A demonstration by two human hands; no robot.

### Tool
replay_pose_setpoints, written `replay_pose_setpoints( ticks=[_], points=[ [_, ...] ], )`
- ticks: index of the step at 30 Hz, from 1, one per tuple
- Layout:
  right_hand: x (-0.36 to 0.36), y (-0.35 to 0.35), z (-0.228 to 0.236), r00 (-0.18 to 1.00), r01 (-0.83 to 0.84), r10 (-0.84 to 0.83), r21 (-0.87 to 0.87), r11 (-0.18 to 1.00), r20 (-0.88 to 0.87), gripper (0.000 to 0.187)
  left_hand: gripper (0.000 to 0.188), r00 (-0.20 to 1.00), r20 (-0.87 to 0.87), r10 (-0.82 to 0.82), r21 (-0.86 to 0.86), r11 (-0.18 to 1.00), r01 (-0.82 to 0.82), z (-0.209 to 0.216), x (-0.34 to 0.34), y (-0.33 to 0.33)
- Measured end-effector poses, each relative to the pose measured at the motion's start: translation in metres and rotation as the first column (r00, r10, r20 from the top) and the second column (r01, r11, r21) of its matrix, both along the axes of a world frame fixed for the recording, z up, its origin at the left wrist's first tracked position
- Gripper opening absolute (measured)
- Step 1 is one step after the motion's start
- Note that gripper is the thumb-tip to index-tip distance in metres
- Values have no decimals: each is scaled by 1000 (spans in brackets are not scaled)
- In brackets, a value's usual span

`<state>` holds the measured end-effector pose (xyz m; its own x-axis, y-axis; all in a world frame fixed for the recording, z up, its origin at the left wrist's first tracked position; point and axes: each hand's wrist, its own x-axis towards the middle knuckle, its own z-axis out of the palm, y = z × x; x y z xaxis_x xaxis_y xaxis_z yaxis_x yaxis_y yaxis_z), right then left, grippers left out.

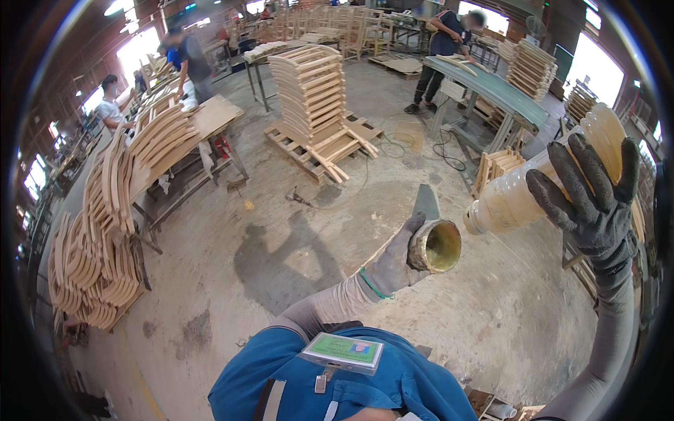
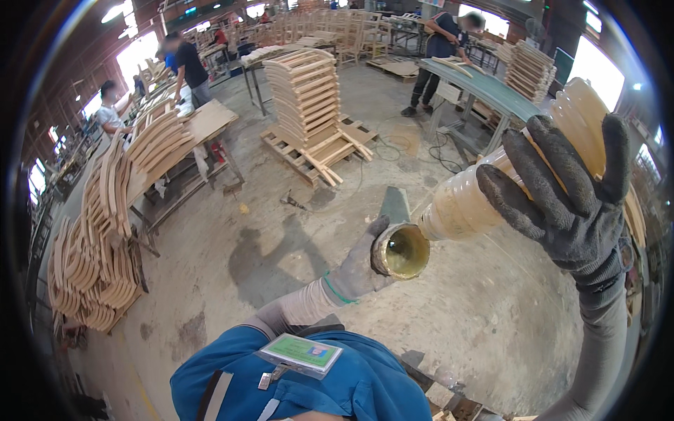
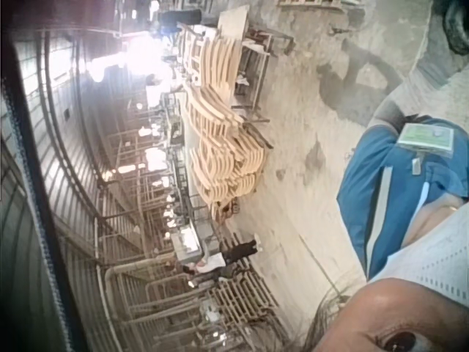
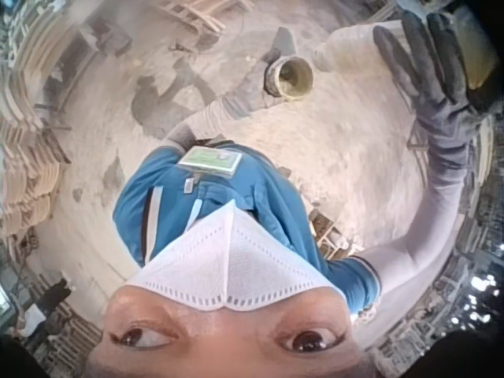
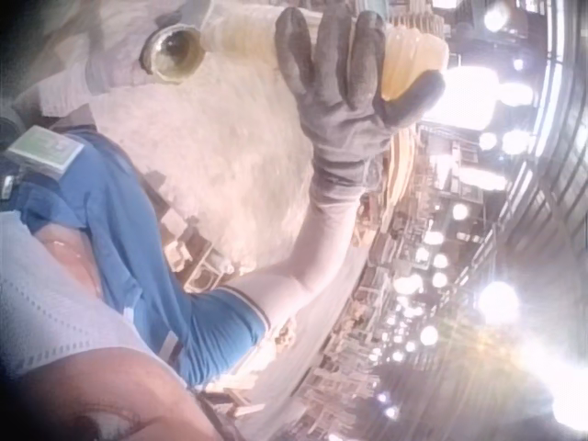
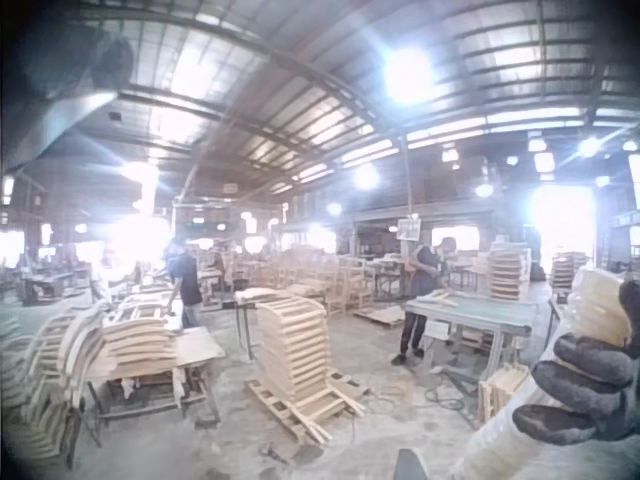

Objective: The person pours a yellow liquid into a small container, then uses a spray gun to mix it. They then use a brush to apply the mixed liquid to wooden chair frames in a workshop.

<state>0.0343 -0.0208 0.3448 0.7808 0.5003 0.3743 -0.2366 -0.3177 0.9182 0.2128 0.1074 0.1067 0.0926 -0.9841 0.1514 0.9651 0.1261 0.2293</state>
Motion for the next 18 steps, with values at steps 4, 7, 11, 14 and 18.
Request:
replay_pose_setpoints(
  ticks=[4, 7, 11, 14, 18],
  points=[
    [7, -2, -1, 999, -49, 49, 13, 999, -18, 52, 42, 1000, -5, 25, -2, 1000, -25, 0, -1, 8],
    [12, -5, 1, 995, -90, 89, -12, 996, -49, 56, 40, 998, -52, 31, 41, 999, -29, -4, 3, 6],
    [13, -7, 4, 993, -106, 105, -28, 994, -56, 60, 38, 994, -62, 92, 55, 994, -89, -3, 1, 3],
    [17, -9, 4, 989, -137, 134, -32, 990, -62, 62, 38, 984, 20, 174, 110, 978, -176, 6, -3, 11],
    [16, -6, 10, 986, -120, 116, -28, 992, -118, 60, 43, 996, 35, 82, -4, 997, -82, -6, 7, 11]
  ],
)
